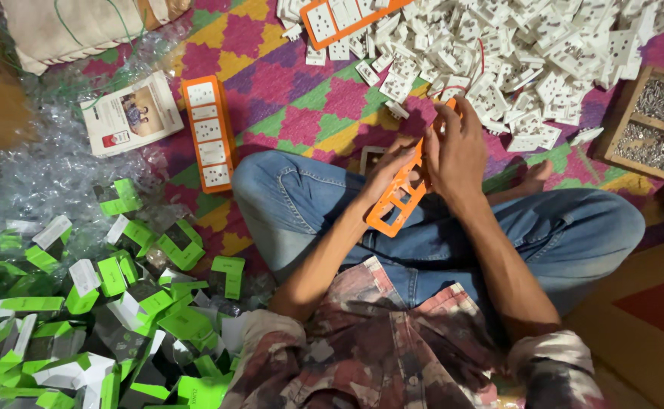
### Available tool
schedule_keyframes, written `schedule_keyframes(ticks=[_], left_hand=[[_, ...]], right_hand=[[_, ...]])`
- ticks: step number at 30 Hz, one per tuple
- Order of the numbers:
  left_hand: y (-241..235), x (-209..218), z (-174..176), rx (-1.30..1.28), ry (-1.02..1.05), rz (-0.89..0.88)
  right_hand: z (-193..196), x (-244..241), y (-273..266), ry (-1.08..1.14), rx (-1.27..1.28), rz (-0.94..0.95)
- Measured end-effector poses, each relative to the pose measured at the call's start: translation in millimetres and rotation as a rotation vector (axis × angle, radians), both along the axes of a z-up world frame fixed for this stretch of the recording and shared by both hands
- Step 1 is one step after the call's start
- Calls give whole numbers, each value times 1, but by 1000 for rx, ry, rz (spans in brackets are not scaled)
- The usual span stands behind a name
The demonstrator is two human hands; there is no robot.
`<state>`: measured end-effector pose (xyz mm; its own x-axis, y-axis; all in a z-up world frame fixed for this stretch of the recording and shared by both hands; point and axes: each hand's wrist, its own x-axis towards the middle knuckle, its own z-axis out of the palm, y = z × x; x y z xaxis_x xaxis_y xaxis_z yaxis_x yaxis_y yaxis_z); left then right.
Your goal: The person sits on the floor and assembles white electrical socket modules into an orange plastic frame. They pick up modules from a large pile, insert them into the frame slots, and secure them with screws from a nearby wooden box. The person works continuously, filling the frame with multiple modules.
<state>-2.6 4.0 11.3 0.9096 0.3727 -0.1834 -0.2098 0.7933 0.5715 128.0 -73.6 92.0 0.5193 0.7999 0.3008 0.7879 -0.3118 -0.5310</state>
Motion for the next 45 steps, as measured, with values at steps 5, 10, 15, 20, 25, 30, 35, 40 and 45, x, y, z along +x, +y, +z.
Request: schedule_keyframes(ticks=[5, 10, 15, 20, 25, 30, 35, 40, 45], left_hand=[[1, 1, -6, -45, 71, 14], [0, 5, -10, 109, 187, 29], [1, 9, -19, 132, 144, 34], [0, 10, -25, 171, 139, 31], [-1, 13, -18, 77, 86, 44], [0, 9, -2, 94, 136, 31], [0, 6, -1, 218, 146, 22], [0, 9, -6, 139, 134, 38], [2, 10, -4, 32, 119, 31]], right_hand=[[2, 4, -5, -45, -19, 66], [8, -5, 3, -57, 5, -3], [6, -8, 7, -45, 38, -53], [3, -8, 7, 13, 43, -68], [9, -3, 0, 87, 24, -16], [7, -6, 1, 3, 58, -27], [2, -10, 6, -4, 62, -85], [11, -8, 2, 84, 13, -66], [16, -7, 3, 19, -23, -26]])
